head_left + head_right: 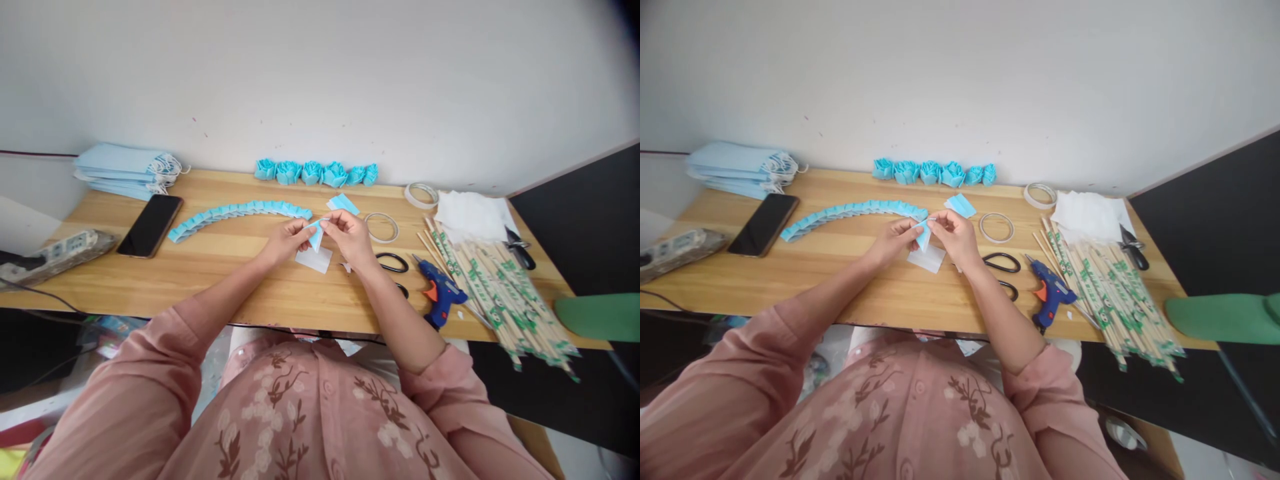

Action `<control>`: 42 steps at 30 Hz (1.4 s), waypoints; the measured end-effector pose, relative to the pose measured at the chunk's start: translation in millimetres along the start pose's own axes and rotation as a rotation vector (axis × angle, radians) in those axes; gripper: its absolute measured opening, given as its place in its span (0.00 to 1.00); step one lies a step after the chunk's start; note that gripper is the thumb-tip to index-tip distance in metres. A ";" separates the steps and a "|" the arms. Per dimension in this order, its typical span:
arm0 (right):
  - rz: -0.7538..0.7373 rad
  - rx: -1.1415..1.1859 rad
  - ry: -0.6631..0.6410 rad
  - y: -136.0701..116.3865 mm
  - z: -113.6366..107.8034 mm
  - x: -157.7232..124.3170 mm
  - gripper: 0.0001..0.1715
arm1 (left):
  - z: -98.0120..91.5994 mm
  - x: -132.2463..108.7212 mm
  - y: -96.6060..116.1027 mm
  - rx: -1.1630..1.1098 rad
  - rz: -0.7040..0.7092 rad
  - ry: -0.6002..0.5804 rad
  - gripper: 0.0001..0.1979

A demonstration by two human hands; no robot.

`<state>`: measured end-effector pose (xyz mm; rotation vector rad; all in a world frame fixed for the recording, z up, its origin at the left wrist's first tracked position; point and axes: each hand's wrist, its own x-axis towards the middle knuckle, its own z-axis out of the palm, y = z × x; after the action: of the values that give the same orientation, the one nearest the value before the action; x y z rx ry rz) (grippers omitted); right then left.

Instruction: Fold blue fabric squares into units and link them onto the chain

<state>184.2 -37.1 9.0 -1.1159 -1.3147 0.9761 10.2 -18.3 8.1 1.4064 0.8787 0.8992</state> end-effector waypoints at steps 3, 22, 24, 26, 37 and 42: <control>-0.030 -0.040 -0.007 -0.7 -1.9 0.1 0.08 | -0.9 0.7 -2.0 -0.038 -0.012 -0.003 0.23; 0.061 0.089 -0.109 -8.8 -3.6 -2.1 0.20 | -4.1 2.0 0.9 -0.125 0.008 0.010 0.22; 0.097 0.136 -0.121 -10.8 -2.6 -1.4 0.21 | -4.2 1.7 1.1 -0.130 0.026 0.004 0.22; 0.111 0.150 -0.132 -10.4 -1.2 -0.4 0.20 | -4.0 1.0 1.1 -0.120 0.045 -0.007 0.23; -0.186 -0.207 0.081 -4.8 -7.7 0.8 0.12 | -7.4 4.5 -1.1 -0.133 0.014 0.038 0.23; -0.498 -0.546 -0.078 -6.2 -6.3 -0.1 0.16 | -9.0 7.4 -1.2 -0.200 -0.027 0.123 0.21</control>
<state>190.0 -38.9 15.4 -1.0667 -1.8732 0.2959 5.1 -7.8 7.1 1.1742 0.8720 1.0320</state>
